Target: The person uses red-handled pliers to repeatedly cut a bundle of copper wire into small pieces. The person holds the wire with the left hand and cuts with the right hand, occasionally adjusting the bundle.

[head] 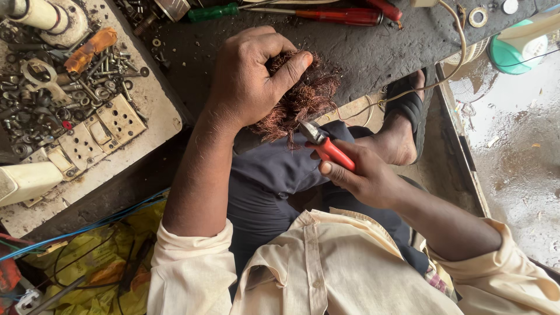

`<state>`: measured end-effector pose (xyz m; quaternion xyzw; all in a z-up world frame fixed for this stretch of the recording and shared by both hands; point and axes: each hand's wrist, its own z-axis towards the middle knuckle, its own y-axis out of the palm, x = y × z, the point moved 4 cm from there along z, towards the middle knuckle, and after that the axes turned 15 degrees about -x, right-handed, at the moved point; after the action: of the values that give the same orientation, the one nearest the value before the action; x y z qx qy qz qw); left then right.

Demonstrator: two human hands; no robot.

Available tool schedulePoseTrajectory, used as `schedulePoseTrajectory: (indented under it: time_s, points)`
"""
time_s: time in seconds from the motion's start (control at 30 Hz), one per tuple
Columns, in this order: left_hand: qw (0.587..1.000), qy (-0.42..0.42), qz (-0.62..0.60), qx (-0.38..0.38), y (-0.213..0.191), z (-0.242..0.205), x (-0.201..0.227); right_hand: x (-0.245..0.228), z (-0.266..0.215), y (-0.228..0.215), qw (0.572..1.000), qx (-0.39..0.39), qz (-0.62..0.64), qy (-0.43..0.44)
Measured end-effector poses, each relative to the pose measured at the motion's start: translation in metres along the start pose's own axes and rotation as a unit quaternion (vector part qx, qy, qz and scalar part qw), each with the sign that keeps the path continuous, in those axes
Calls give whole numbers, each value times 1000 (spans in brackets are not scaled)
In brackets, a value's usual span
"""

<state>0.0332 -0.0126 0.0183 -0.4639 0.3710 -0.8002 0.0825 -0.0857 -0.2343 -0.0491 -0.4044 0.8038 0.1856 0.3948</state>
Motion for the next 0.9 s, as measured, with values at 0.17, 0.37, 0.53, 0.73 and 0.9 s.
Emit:
schedulePoseTrajectory:
  time_s: [0.17,0.37,0.53,0.73,0.9]
  points:
    - [1000,12,-7,-2,-3,0,4,14,13,-1,984,9,-25,-177]
    - [1000,18,-12,-14,-3,2,1,23,31,-1,970,-3,-19,-243]
    - [999,13,-18,-30,-1,3,-6,37,49,-5,961,4,-26,-274]
    - [999,16,-32,-33,-4,4,-9,48,90,-9,936,-41,20,-349]
    - [998,-2,-54,-33,-3,1,-6,35,72,-9,921,-34,-44,-386]
